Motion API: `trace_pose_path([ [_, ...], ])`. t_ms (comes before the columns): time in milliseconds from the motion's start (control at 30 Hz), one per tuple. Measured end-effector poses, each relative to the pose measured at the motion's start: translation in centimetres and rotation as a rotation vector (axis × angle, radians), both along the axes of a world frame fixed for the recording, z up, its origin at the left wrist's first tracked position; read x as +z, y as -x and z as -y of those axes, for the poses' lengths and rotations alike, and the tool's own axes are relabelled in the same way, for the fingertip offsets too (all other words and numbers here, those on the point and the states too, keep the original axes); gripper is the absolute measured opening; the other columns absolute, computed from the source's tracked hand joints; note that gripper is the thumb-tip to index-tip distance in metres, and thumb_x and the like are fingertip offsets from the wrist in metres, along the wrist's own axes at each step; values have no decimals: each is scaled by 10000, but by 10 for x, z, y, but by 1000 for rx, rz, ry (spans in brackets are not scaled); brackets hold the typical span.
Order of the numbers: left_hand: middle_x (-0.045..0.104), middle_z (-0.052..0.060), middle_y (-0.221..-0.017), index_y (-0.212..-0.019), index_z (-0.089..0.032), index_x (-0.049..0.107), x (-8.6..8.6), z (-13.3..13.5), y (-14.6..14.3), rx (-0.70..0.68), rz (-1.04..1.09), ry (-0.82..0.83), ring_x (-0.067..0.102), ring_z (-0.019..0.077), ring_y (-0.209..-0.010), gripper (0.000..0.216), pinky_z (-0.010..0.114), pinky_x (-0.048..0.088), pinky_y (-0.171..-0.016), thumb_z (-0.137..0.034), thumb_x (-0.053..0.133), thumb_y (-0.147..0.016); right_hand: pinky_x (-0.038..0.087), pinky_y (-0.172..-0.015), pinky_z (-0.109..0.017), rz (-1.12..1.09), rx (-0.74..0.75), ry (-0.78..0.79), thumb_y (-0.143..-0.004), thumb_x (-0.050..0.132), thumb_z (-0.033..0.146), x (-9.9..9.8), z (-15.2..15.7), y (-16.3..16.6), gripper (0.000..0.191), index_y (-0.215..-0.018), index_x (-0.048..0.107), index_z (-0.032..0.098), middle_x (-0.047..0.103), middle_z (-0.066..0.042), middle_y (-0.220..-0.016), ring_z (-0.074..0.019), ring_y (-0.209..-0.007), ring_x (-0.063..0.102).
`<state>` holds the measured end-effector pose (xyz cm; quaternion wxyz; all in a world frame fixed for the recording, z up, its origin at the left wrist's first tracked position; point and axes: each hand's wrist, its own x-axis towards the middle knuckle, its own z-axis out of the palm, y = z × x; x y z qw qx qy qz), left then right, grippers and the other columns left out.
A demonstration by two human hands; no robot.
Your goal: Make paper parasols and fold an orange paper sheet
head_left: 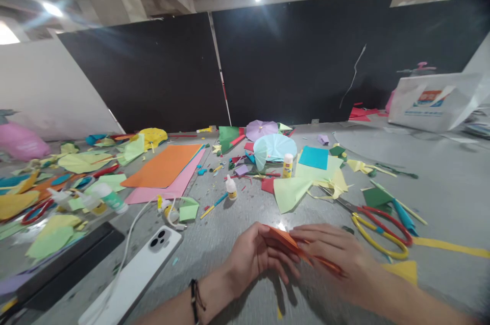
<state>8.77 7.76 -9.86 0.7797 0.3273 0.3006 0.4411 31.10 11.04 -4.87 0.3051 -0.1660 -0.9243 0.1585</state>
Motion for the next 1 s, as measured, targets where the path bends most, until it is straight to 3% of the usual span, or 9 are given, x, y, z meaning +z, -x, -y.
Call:
trace_pose_path([
  [233,744,231,-806,-914,0,714,0,0,1,55,18,-5,728,269,-587,573,287,503,-469,-455,369,-860,585,-1003,-394,62,36,5,-879,549,69,3,0,1,437,-1249,701,243,742,-86,-1275,-249,-1191,692],
  [333,756,185,-795,-1093,-52,664,4,2,1,80,52,-42,733,265,-593,505,280,512,-468,-449,448,-868,582,-1006,-391,32,5,50,-900,572,98,-1,0,0,443,-1307,663,248,710,-96,-1329,-244,-1208,682],
  [400,759,164,-783,-1133,-86,634,8,4,0,91,55,-73,735,259,-596,452,275,524,-471,-433,517,-866,586,-996,-392,11,-21,138,-897,604,137,0,2,1,436,-1314,660,253,699,-105,-1344,-253,-1192,692],
  [533,748,141,-765,-998,-97,629,20,8,-3,117,1,-147,721,221,-566,345,240,525,-446,-421,622,-880,623,-923,-394,-72,-107,364,-886,635,204,10,8,7,307,-1165,751,257,762,-92,-1225,-273,-1074,747],
  [700,712,81,-705,-980,-121,598,31,14,-4,127,-120,-210,674,174,-477,395,204,497,-381,-492,684,-874,649,-765,-381,-110,-156,618,-915,646,334,18,12,11,249,-1107,784,256,808,-87,-1072,-288,-931,768],
  [1000,641,22,-625,-856,-129,595,36,16,-1,190,-261,-180,624,137,-413,446,171,435,-337,-558,712,-830,594,-873,-338,-88,-35,890,-961,624,409,14,12,10,265,-1111,738,223,786,-74,-1077,-234,-982,729],
])
